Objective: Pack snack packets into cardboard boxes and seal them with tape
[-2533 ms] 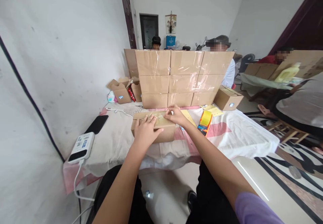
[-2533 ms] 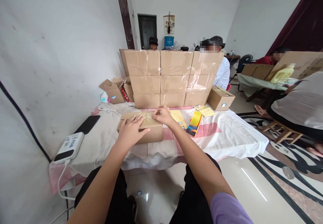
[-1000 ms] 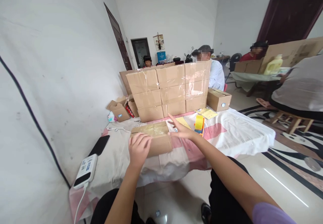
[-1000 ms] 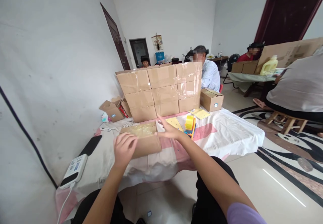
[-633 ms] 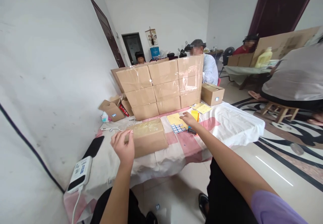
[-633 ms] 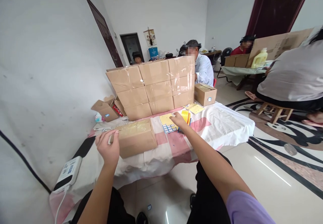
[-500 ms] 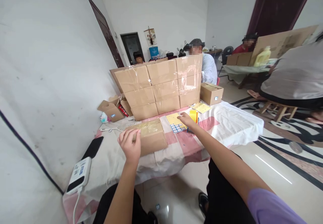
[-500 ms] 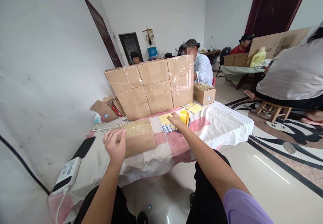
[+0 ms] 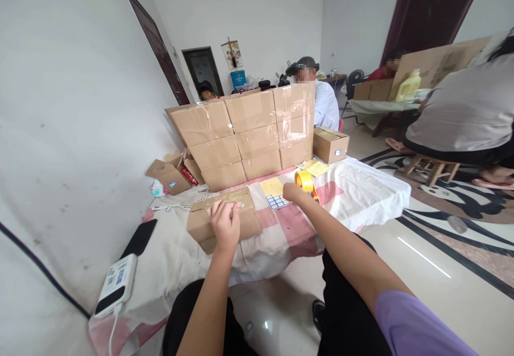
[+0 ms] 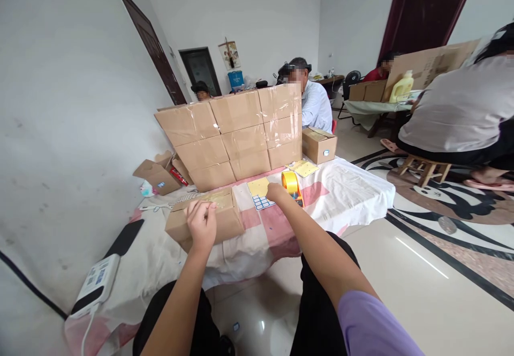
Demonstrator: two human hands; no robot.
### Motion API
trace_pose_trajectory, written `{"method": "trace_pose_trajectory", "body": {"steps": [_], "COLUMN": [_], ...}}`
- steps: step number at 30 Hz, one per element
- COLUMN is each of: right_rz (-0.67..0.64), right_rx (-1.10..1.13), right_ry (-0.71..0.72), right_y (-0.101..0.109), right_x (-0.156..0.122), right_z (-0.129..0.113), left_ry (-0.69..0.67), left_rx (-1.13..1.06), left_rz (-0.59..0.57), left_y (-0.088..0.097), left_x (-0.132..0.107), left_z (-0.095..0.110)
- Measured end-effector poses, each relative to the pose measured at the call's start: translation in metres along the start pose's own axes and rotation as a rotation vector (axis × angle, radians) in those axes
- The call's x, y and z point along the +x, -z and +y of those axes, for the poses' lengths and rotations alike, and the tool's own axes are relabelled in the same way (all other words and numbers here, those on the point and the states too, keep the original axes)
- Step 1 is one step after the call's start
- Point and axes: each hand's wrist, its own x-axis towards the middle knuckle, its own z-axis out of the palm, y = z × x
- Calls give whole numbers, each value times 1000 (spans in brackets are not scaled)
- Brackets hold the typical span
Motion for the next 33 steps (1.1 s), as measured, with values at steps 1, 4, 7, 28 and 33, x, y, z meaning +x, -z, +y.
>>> {"method": "trace_pose_trajectory", "body": {"steps": [1,4,7,28,33], "right_rz": [-13,-39,-25,84,101], "right_rx": [-27,-74,-88,4,2], "right_ry": [-25,-86,-65,374,68], "right_y": [0,2,5,-12,-31], "right_x": [-1,-6,-13,-41,-22], "right_z": [2,5,4,-14,-21], "left_ry": [-9,-15,28,894,1133], "left_rx": [-1,-17,-57,-91,-364], "left_rz": [-10,-16,12,649,558], "left_y": [-1,-2,-4,85,69], "left_x": [0,-2,-1,5,-24], "left_z": [1,2,1,-149,-187]}}
